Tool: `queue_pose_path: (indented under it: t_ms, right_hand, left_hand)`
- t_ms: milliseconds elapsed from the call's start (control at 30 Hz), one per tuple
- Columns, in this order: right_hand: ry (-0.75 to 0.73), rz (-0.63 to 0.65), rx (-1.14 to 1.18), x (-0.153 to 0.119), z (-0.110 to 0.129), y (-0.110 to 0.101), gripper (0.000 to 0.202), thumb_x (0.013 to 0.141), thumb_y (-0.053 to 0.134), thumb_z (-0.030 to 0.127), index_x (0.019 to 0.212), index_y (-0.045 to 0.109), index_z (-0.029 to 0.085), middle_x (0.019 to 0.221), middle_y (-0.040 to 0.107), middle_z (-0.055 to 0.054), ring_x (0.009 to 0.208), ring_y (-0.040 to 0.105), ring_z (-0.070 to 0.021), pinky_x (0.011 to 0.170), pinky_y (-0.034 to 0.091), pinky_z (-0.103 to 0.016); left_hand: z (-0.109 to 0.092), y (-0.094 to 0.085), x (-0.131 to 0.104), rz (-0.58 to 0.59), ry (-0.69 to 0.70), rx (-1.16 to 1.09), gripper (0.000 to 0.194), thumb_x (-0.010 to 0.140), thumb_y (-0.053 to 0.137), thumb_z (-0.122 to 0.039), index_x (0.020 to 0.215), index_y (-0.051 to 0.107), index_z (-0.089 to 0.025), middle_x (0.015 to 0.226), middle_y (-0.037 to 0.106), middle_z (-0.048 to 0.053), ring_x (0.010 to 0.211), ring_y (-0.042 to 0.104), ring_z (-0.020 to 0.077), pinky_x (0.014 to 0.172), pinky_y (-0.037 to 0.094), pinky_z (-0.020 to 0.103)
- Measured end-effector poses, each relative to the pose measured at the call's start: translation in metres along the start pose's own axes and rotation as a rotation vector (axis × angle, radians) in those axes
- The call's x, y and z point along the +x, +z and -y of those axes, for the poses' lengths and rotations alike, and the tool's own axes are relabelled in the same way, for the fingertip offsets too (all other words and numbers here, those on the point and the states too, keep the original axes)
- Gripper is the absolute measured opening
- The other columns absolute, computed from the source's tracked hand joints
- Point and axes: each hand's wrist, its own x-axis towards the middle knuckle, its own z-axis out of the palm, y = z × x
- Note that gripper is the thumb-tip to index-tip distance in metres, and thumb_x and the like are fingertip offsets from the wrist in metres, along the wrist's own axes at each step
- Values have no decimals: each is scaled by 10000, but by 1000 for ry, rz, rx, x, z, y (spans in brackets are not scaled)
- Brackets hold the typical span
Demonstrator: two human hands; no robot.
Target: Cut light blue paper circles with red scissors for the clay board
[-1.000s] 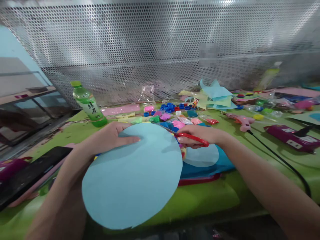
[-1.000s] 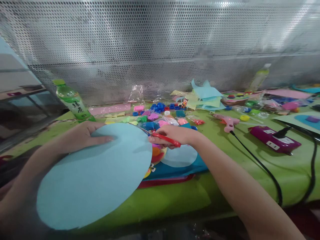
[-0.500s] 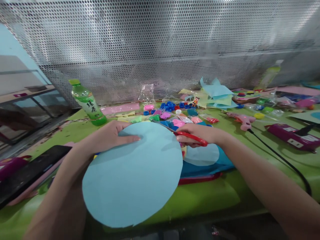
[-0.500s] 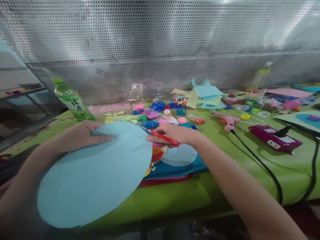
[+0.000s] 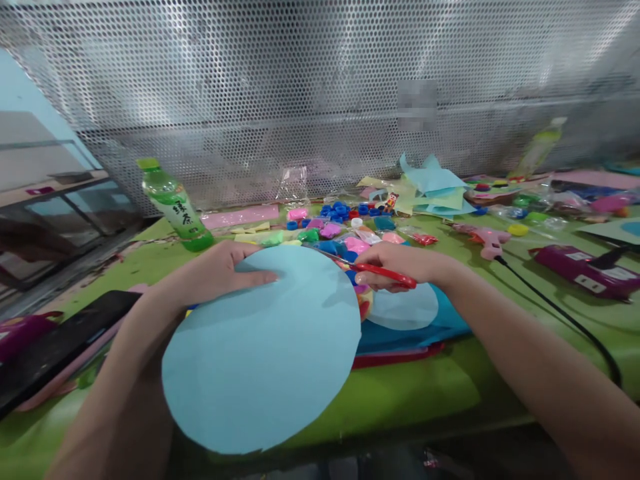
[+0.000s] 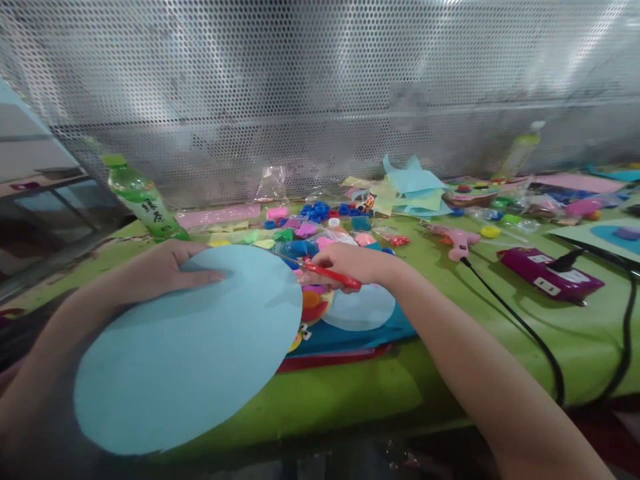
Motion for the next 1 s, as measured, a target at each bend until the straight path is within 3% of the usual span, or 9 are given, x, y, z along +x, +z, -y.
queue_pose_path:
  t_ms: [500,700,1000]
  right_hand:
    - [-17,-27,-132,0,-1,-2,429,786,528,517,580,359,182,455,345,66,379,357,-55,376,272,-200]
    - [15,62,63,0,-2,3,406,798,506,545,663,405,176,558,372,56,413,355,-50,394,287,-201]
    - [-9,69,36,-1,0,6,408,816,489,537,654,383,178,565,351,56,430,335,-47,400,283,-196]
  left_hand:
    - [1,0,1,8,-5,29,385,706,593,-524,904,626,-195,813,705,-15,674,657,164,576,518,234]
    - [1,1,2,16,-1,36,402,695,598,-540,913,626,-204,833,708,-17,697,664,177,585,524,235]
    - [-4,5,3,53,54,49,383,710,582,-547,908,628,-222,870,706,-33,739,664,188,587,513,219]
